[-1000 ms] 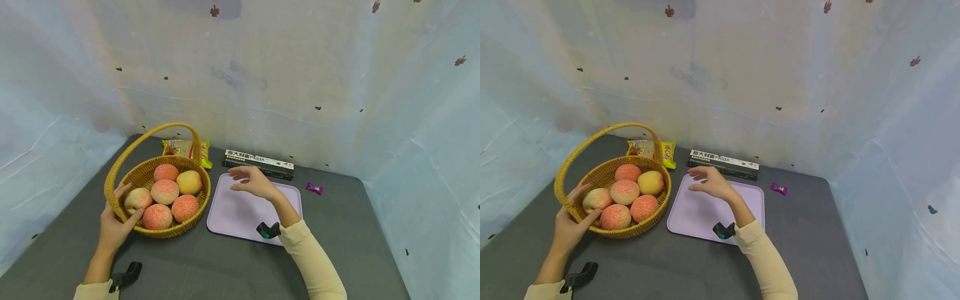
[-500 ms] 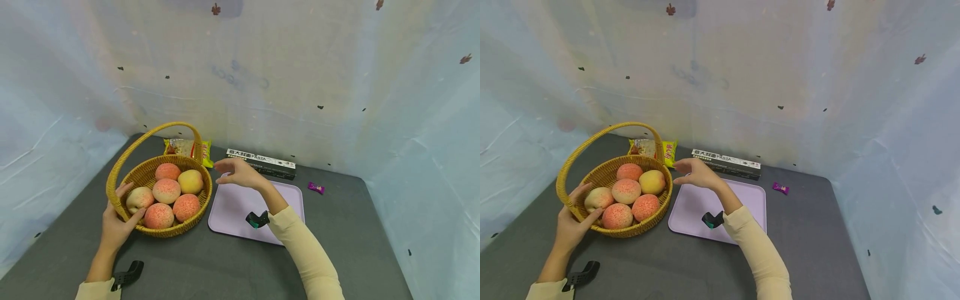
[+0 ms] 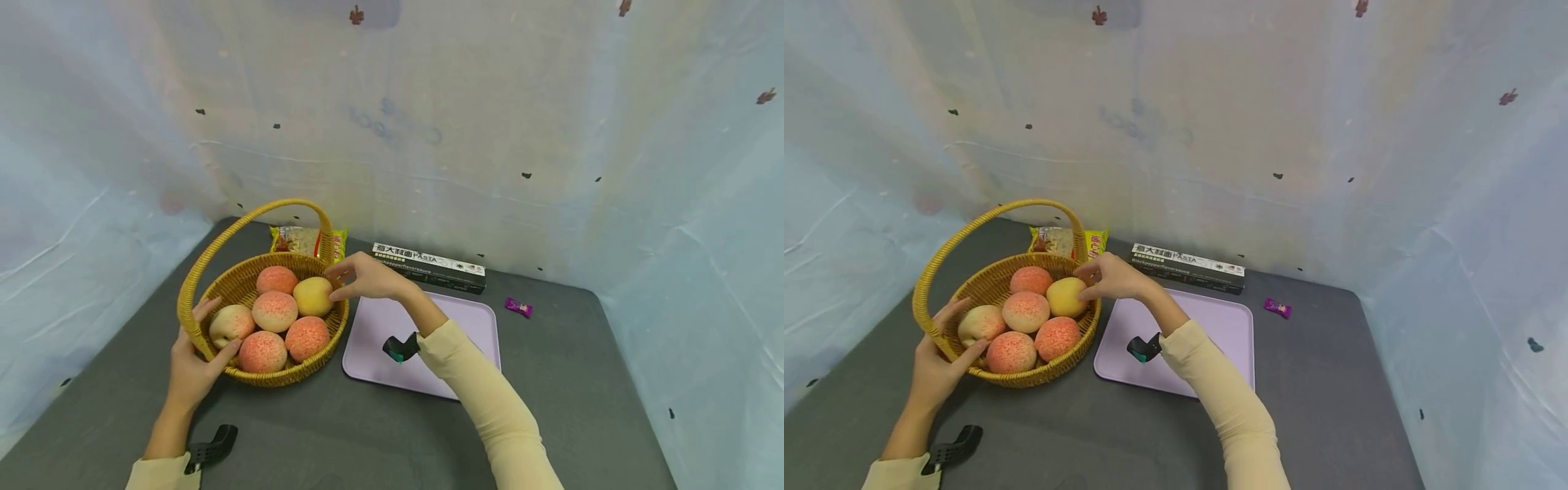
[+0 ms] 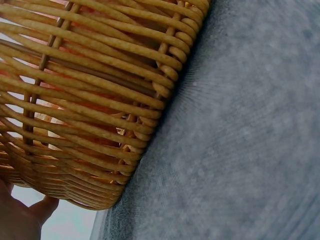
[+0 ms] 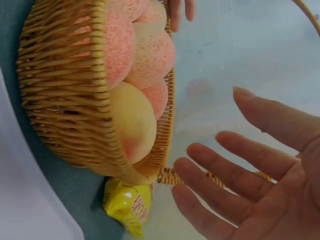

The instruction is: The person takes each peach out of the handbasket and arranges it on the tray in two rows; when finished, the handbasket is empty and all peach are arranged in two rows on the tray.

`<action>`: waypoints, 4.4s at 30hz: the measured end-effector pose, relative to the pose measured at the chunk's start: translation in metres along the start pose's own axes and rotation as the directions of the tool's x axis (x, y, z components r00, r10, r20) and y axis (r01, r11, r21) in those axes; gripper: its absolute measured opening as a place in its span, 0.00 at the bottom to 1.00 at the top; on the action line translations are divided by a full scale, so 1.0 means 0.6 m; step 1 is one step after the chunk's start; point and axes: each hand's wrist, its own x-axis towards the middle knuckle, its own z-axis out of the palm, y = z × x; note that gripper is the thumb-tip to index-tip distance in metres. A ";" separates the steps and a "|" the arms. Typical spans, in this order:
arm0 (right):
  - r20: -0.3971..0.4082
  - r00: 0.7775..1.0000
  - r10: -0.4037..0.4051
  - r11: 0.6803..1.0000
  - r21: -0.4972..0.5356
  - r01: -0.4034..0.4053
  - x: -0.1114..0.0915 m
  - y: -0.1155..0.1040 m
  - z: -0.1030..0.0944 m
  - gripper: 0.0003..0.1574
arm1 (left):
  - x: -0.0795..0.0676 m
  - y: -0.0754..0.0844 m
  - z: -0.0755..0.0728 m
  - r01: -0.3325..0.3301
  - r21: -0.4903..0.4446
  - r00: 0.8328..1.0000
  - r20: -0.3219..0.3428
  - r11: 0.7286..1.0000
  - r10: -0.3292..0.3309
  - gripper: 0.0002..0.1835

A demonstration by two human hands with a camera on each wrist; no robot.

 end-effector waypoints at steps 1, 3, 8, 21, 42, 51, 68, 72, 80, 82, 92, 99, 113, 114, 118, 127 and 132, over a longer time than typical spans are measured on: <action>0.013 1.000 -0.001 1.000 -0.014 0.001 0.005 -0.003 0.000 0.33 | 0.000 0.000 0.000 -0.001 -0.001 1.000 0.000 1.000 0.001 0.38; 0.035 0.999 0.007 1.000 -0.027 -0.006 0.013 -0.010 -0.001 0.32 | 0.000 0.000 0.000 -0.004 -0.001 1.000 0.000 1.000 0.004 0.38; 0.054 0.997 0.058 0.997 -0.056 -0.055 0.032 -0.023 -0.003 0.30 | 0.000 -0.005 -0.001 -0.010 -0.004 1.000 0.005 1.000 0.010 0.38; 0.182 0.983 0.008 0.995 -0.098 0.010 0.074 -0.044 0.013 0.28 | 0.002 -0.003 0.000 -0.008 -0.013 1.000 0.005 1.000 0.008 0.39; 0.209 0.976 -0.054 0.998 -0.020 0.059 0.132 -0.048 0.063 0.30 | -0.003 -0.003 -0.004 -0.014 0.019 1.000 0.008 1.000 0.013 0.39; 0.269 0.963 -0.030 0.991 -0.114 0.063 0.153 -0.055 0.070 0.30 | 0.001 0.000 -0.003 -0.025 0.011 1.000 0.011 1.000 0.024 0.39; 0.351 0.933 0.077 0.967 -0.255 0.016 0.162 -0.074 0.070 0.33 | 0.001 -0.004 -0.005 -0.035 0.029 0.999 0.012 0.999 0.034 0.38; 0.391 0.918 0.056 0.976 -0.213 0.032 0.164 -0.073 0.078 0.33 | -0.001 -0.004 -0.003 -0.020 0.023 1.000 0.011 1.000 0.020 0.39; 0.407 0.907 0.106 0.949 -0.313 0.030 0.171 -0.076 0.088 0.35 | 0.005 -0.003 -0.001 -0.045 0.005 0.999 0.016 0.999 0.045 0.38; 0.423 0.895 0.139 0.937 -0.350 0.020 0.174 -0.078 0.089 0.37 | 0.007 -0.004 -0.001 -0.058 0.001 0.998 0.016 0.998 0.058 0.38; 0.506 0.814 0.285 0.827 -0.559 0.058 0.196 -0.094 0.102 0.46 | 0.007 0.002 -0.001 -0.020 0.020 1.000 0.013 1.000 0.020 0.38; 0.457 0.844 0.281 0.799 -0.598 0.057 0.194 -0.093 0.114 0.45 | 0.006 0.000 -0.002 -0.020 0.016 1.000 0.015 1.000 0.020 0.38; 0.409 0.892 0.192 0.818 -0.569 0.085 0.182 -0.086 0.121 0.43 | 0.002 0.004 -0.003 -0.032 0.038 0.999 0.020 0.999 0.031 0.39; 0.405 0.894 0.190 0.826 -0.558 0.078 0.180 -0.084 0.121 0.43 | 0.001 0.005 -0.003 -0.030 0.041 0.999 0.020 0.999 0.029 0.39; 0.404 0.902 0.152 0.854 -0.513 0.086 0.175 -0.077 0.113 0.43 | 0.000 0.005 -0.002 -0.028 0.043 0.999 0.020 0.999 0.027 0.40; 0.369 0.928 -0.050 0.967 -0.215 0.138 0.152 -0.053 0.073 0.43 | 0.000 0.006 -0.001 -0.020 0.054 1.000 0.016 0.998 0.020 0.40; 0.334 0.919 -0.209 0.977 0.022 0.214 0.132 -0.029 0.055 0.41 | -0.001 0.007 0.000 -0.019 0.058 1.000 0.013 0.998 0.019 0.39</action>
